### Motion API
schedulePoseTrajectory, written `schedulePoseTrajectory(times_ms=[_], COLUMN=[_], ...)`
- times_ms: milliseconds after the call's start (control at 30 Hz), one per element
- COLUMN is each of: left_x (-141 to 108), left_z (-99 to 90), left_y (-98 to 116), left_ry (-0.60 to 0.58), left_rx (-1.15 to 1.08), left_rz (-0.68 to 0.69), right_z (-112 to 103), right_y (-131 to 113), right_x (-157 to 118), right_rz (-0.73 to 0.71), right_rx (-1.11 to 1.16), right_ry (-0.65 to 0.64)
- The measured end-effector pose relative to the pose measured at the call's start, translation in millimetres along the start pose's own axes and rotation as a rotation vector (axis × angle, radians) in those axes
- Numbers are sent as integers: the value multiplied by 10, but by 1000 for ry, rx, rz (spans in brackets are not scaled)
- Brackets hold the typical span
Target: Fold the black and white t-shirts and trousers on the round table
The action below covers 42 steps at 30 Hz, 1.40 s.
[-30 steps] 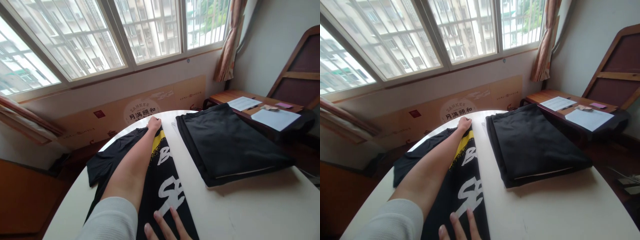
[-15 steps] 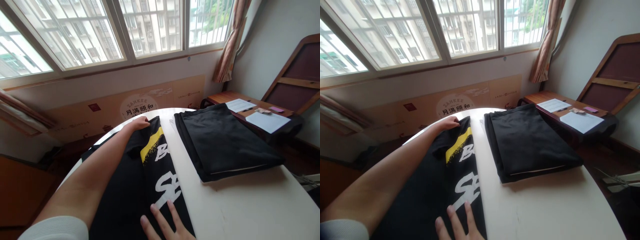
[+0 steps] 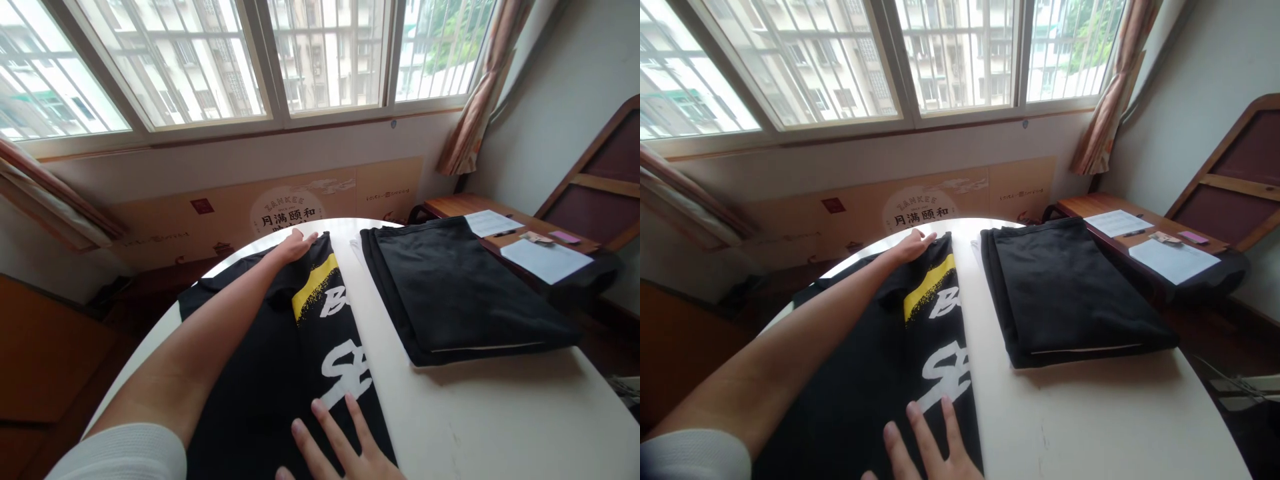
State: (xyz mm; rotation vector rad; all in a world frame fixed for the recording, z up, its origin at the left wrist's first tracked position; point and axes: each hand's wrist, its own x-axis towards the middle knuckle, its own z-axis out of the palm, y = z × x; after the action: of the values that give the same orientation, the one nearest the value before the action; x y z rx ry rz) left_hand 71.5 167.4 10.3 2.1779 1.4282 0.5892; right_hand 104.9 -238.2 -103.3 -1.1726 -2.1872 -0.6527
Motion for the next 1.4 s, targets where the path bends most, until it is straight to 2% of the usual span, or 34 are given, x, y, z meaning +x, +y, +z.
schedulePoseTrajectory(times_ms=[100, 267, 367, 500, 567, 700, 833, 933, 1033, 1100, 1233, 1400], left_x=[-76, -228, -302, -343, -374, -585, -964, -1197, -1320, -1362, -1414, -1415], left_z=[-161, -548, -633, -602, -590, -605, -611, -601, -552, -488, -350, -367], left_y=[-79, -407, -537, -530, -496, -505, -663, -780, -809, -781, -709, -751], left_ry=[-48, -247, -244, -2, 54, -27, 53, 48, 47, 86, 194, 184], left_rx=[51, 91, 10, 94, 191, 327, 412, 299, 188, 174, 300, 214], left_rz=[16, 31, 43, 96, 80, -127, -244, -232, -187, -192, -169, -114], right_z=[0, -1, 5, -18, -36, -43, -41, -86, -146, -155, -91, -51], right_y=[12, 16, 7, 28, 47, 63, 56, 77, 116, 124, 79, 37], right_x=[1, -6, -6, 1, 6, 0, -23, -23, -7, 1, 1, -7], right_rz=[-14, -22, 0, -35, -54, -48, -67, -73, -108, -111, -70, -81], right_rx=[5, 4, -20, -27, -30, -35, -15, -9, -1, -10, -39, -46], right_ry=[6, 48, 79, 45, 44, 82, 18, -2, -50, -37, 44, 35])
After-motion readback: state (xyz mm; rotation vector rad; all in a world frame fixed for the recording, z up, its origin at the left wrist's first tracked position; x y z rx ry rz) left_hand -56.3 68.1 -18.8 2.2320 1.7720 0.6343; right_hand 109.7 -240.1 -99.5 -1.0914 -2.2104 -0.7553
